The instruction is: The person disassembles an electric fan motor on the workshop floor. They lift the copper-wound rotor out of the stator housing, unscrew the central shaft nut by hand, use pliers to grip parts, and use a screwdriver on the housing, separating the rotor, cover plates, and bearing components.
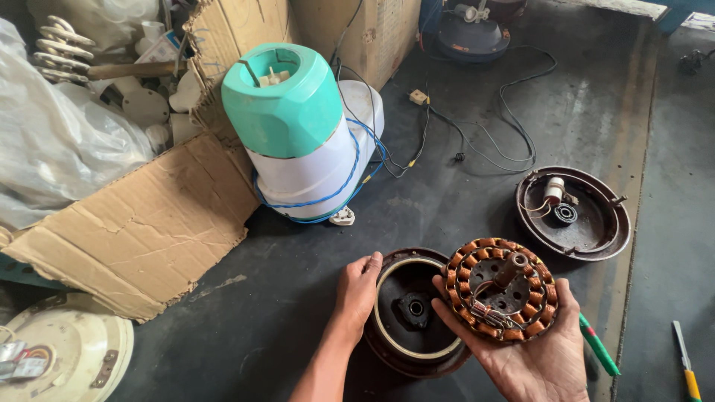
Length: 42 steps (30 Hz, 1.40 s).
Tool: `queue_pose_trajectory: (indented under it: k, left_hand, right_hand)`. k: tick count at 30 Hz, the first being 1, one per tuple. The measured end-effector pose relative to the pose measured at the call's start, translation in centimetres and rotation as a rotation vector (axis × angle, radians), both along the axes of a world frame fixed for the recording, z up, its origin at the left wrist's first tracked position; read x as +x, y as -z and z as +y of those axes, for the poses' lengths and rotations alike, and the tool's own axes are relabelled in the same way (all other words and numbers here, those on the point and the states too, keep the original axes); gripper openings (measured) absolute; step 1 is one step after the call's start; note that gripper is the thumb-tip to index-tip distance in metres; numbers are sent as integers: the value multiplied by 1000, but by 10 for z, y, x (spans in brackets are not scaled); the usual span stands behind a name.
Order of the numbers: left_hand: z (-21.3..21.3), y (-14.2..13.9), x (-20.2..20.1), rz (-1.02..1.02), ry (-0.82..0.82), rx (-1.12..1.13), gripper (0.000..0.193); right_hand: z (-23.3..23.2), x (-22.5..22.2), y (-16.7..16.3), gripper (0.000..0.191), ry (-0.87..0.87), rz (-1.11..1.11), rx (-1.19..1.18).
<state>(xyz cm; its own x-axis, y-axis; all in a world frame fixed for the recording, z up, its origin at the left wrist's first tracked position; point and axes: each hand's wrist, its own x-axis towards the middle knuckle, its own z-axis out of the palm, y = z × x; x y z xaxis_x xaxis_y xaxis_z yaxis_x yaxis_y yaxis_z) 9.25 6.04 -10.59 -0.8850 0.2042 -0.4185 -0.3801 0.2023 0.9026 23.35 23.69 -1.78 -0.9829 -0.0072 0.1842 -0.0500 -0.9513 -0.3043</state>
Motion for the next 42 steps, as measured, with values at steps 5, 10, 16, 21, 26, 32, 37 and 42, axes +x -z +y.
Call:
queue_pose_trajectory:
  k: [5, 10, 16, 21, 26, 32, 37, 42]
  left_hand:
    - [0, -9, -1, 14, 66, -77, 46]
    - [3, -19, -3, 47, 88, -164, 45]
    - [7, -23, -1, 21, -22, -146, 37]
    - [-7, -23, -15, 77, -93, -251, 37]
    - [-38, -22, -33, -18, -312, -56, 35]
    - [-42, -23, -32, 1, -368, -126, 38]
    - [-44, -33, -32, 1, -280, -241, 38]
    - [-46, -41, -32, -38, -251, -220, 43]
  right_hand:
    - [2, 1, 8, 74, 3, -6, -19]
    - [3, 2, 7, 72, 8, 39, 0]
    - [-11, -8, -26, 63, 147, -297, 11]
    - [-20, -13, -55, 60, 433, -1006, 93]
    - [-18, -14, -57, 55, 488, -1054, 132]
    - [-10, -11, -33, 55, 469, -1104, 160]
    - [-9, -8, -11, 57, 417, -1114, 121]
    - [-4, -6, -3, 57, 399, -1120, 131]
